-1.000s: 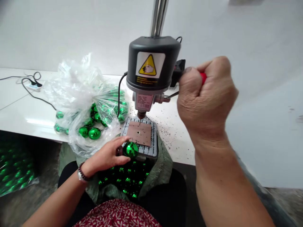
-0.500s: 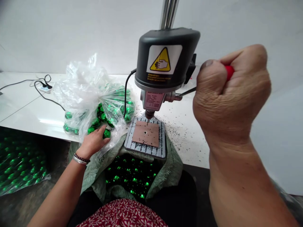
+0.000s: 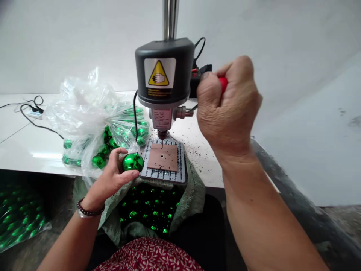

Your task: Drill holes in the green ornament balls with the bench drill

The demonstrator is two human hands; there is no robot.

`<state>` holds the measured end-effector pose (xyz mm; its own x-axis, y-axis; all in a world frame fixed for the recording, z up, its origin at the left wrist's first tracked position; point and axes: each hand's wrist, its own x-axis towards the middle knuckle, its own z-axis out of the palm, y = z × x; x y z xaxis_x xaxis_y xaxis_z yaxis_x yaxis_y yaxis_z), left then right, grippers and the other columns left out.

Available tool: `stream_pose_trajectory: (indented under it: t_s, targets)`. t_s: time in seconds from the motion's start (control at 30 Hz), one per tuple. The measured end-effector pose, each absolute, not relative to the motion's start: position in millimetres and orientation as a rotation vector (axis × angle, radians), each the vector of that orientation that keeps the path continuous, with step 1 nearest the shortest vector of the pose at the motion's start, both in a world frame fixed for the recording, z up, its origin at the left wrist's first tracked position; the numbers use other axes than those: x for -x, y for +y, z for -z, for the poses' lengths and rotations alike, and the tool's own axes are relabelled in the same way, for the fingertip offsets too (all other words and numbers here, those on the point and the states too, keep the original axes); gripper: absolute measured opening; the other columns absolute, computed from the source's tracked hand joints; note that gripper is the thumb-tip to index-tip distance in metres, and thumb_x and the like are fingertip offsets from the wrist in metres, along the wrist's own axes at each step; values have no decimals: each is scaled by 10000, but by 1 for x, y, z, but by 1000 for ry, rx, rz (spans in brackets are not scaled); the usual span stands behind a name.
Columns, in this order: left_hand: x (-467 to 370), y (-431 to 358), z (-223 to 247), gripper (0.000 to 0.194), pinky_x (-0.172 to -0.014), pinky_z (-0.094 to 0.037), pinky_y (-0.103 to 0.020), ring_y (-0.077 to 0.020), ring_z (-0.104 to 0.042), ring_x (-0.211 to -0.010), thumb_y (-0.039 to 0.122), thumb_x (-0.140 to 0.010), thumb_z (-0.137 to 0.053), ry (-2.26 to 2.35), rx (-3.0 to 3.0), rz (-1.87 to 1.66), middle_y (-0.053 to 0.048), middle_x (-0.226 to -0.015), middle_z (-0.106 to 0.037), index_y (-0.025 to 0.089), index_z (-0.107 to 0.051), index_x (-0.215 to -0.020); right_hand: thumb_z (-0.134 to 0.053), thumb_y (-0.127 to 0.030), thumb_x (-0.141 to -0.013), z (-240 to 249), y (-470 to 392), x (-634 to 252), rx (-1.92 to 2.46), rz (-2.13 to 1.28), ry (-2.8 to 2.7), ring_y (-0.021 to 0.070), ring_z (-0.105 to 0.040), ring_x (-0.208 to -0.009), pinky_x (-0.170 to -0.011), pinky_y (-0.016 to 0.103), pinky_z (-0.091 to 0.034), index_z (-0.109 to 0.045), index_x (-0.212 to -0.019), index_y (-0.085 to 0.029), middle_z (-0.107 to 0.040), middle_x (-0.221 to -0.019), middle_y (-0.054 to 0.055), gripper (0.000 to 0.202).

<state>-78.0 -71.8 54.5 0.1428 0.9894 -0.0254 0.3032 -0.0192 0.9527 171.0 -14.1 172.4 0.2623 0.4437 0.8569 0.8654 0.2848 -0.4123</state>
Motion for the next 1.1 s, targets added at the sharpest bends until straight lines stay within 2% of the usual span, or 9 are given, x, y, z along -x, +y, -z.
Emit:
stream_pose_trajectory:
  t_s: [0.1, 0.17, 0.27, 0.33, 0.4, 0.47, 0.6, 0.87, 1.1]
  targets:
    - [55, -65, -38, 567, -689, -504, -242, -133, -589, -797, 422, -750, -717, 1236, -1352, -964, 4, -908, -609, 227, -439, -1205, -403, -303, -925, -173, -15, -170, 1321, 425, -1368, -2, -294, -613, -615, 187, -258, -467, -770, -140, -358, -643, -58, 234]
    - [44, -57, -28, 523, -675, -512, -237, -142, -615, -848, 445, -796, -649, 1204, -1234, -1016, -25, -1003, -622, 226, -449, -1227, -439, -251, -885, -177, -16, -168, 1346, 365, -1360, 3, -292, -616, -615, 172, -271, -406, -757, -156, -363, -653, -53, 163]
    - [35, -43, -20, 546, -688, -538, -266, -183, -643, -952, 489, -851, -555, 1228, -1174, -1058, -92, -1214, -610, 213, -465, -1313, -436, -240, -861, -182, -18, -165, 1377, 298, -1355, 16, -305, -619, -641, 171, -310, -332, -758, -181, -382, -677, -41, 158]
    - [33, -33, -19, 586, -814, -546, -302, -210, -630, -1059, 479, -850, -582, 1316, -1320, -1034, -102, -1291, -603, 202, -486, -1356, -420, -255, -868, -184, -19, -165, 1375, 276, -1361, 25, -307, -616, -653, 173, -322, -310, -757, -191, -374, -679, -37, 170]
    - [33, -25, -21, 619, -978, -496, -338, -228, -596, -1161, 447, -833, -632, 1404, -1523, -982, -93, -1314, -615, 192, -497, -1380, -424, -255, -864, -184, -19, -165, 1365, 247, -1365, 29, -295, -609, -649, 171, -319, -287, -748, -200, -345, -667, -42, 188]
    - [32, -18, -22, 609, -1044, -451, -370, -238, -591, -1165, 425, -821, -654, 1460, -1671, -903, -90, -1269, -645, 172, -519, -1359, -423, -252, -865, -185, -19, -165, 1353, 217, -1371, 30, -287, -604, -648, 171, -317, -267, -745, -208, -325, -659, -49, 201]
    - [29, -6, -20, 535, -951, -483, -376, -232, -620, -1022, 429, -814, -648, 1491, -1757, -824, -98, -1138, -676, 133, -565, -1251, -436, -237, -862, -186, -20, -165, 1366, 180, -1366, 28, -283, -612, -673, 163, -321, -269, -753, -210, -321, -669, -57, 201]
    - [21, 6, -25, 440, -921, -490, -348, -228, -639, -1005, 393, -796, -661, 1437, -1819, -696, -64, -1076, -715, 160, -636, -1168, -432, -234, -888, -184, -22, -166, 1273, 92, -1383, 24, -255, -633, -678, 146, -277, -272, -770, -203, -304, -709, -56, 201]
    - [18, 9, -37, 581, -957, -504, -366, -242, -661, -1039, 358, -761, -707, 1506, -1847, -566, -88, -1146, -724, 131, -617, -1288, -405, -200, -891, -187, -24, -167, 1282, 57, -1397, 19, -256, -656, -680, 143, -244, -251, -763, -206, -289, -737, -49, 201]
